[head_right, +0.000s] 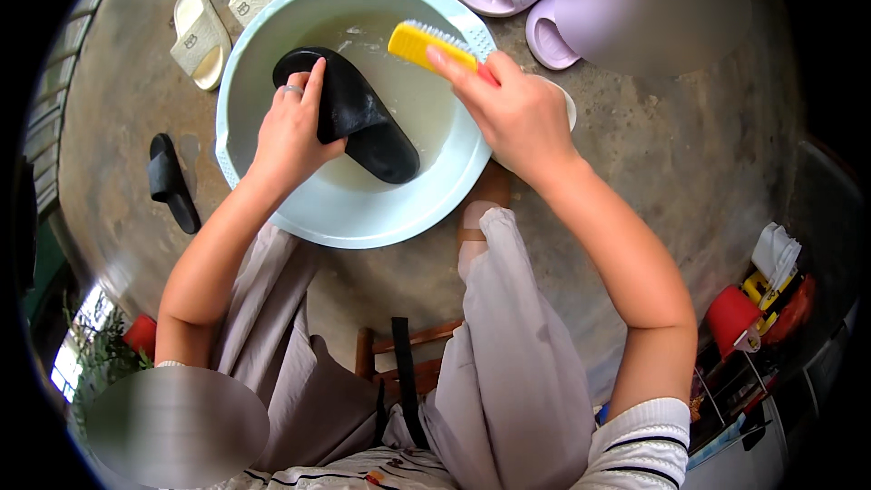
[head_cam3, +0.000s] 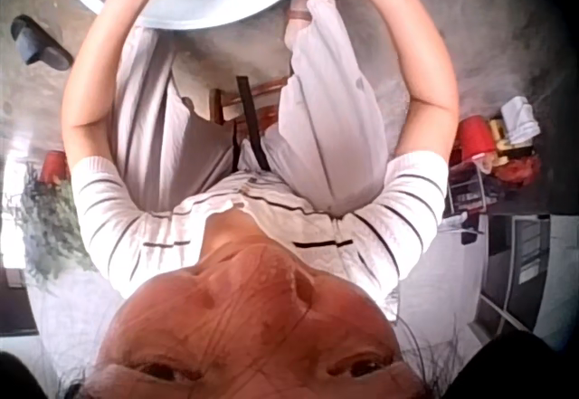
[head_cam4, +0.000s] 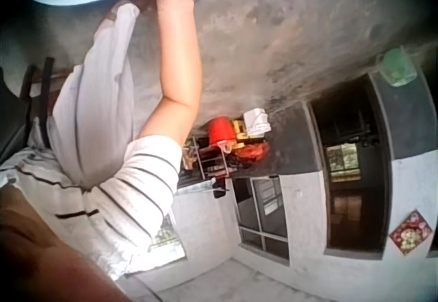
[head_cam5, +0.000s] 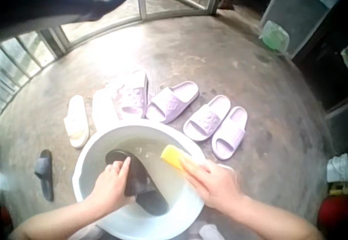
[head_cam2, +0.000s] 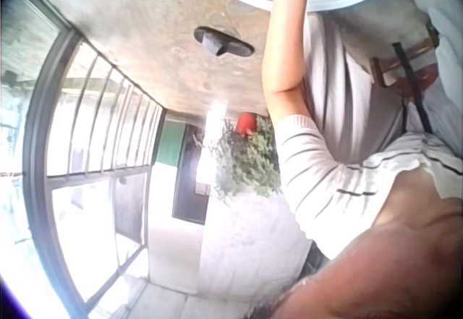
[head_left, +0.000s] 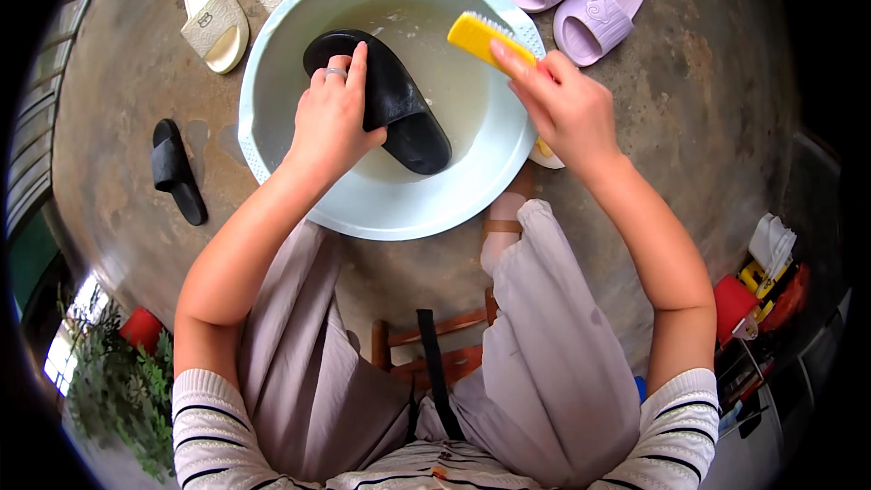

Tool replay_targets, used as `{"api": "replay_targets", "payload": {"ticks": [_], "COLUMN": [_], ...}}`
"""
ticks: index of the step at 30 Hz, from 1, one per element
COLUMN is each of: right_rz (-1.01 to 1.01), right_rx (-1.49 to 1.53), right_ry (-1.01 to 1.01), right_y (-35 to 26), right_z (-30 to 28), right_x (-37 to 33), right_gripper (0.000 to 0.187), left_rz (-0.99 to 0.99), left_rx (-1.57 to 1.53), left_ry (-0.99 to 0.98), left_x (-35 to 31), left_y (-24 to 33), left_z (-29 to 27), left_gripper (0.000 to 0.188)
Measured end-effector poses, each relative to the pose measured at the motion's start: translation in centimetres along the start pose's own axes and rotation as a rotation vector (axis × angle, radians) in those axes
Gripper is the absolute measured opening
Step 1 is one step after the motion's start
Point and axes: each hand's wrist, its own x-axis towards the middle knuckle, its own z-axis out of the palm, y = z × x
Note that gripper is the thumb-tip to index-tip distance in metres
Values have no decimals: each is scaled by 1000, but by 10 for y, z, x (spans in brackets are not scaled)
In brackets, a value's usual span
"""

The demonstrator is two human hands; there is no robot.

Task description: The person scrubs a white slipper and a black slipper with a yellow brush in a basin of water. They clean the soles and uppers of the slippers, rinsing them in the water between scrubbing sessions.

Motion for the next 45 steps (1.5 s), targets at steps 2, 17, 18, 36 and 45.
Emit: {"api": "replay_targets", "payload": {"ticks": [2, 17, 18, 36, 45], "right_rz": [-104, 212, 265, 811, 409], "right_rx": [-75, 125, 220, 480, 653], "right_ry": [-33, -252, -156, -175, -26], "right_y": [9, 12, 17, 51, -43], "right_z": [-3, -15, -18, 41, -17], "right_x": [-12, -40, -44, -155, -55], "right_gripper": [64, 54, 54, 48, 58], "left_rz": [-5, 56, 54, 11, 0], "left_rx": [-7, 38, 31, -77, -267], "left_ry": [-15, 39, 43, 18, 207], "left_x": [0, 3, 2, 2, -6], "left_y": [2, 4, 3, -3, -9], "left_z": [-1, 3, 4, -2, -13], "left_gripper": [108, 111, 110, 106, 101]}}
